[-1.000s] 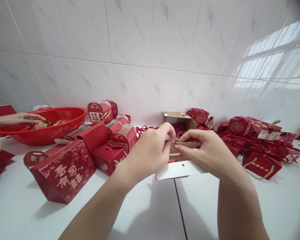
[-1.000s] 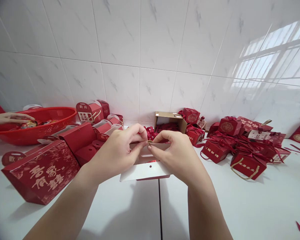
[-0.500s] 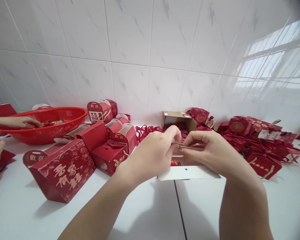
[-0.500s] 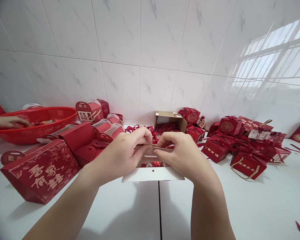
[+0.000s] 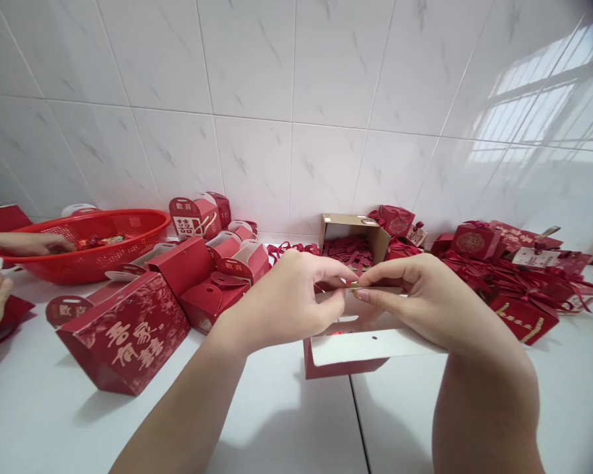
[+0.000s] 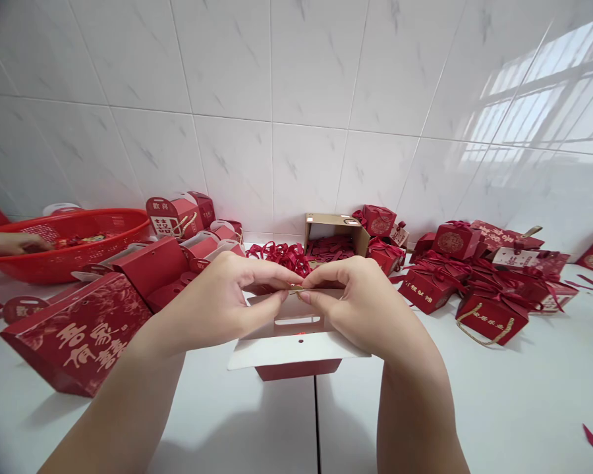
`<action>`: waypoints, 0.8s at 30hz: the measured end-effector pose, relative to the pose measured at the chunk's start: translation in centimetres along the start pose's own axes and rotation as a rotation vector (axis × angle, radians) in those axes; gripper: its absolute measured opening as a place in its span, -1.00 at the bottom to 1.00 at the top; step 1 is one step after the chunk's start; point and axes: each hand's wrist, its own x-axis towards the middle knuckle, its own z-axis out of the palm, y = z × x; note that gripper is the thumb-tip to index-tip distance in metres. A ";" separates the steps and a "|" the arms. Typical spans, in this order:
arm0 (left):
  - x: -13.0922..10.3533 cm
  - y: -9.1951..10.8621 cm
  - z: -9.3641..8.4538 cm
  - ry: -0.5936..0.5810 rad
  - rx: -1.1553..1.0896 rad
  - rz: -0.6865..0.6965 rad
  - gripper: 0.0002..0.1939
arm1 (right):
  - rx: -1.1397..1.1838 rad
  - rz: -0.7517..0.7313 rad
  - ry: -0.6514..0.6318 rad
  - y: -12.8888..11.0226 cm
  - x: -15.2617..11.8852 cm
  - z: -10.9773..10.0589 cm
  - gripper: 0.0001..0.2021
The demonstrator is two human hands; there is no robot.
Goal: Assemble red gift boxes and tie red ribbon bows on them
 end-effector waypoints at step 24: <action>0.8 0.1 1.3 0.073 0.132 -0.028 -0.94 | -0.129 -0.010 0.136 -0.8 0.0 1.1 -0.81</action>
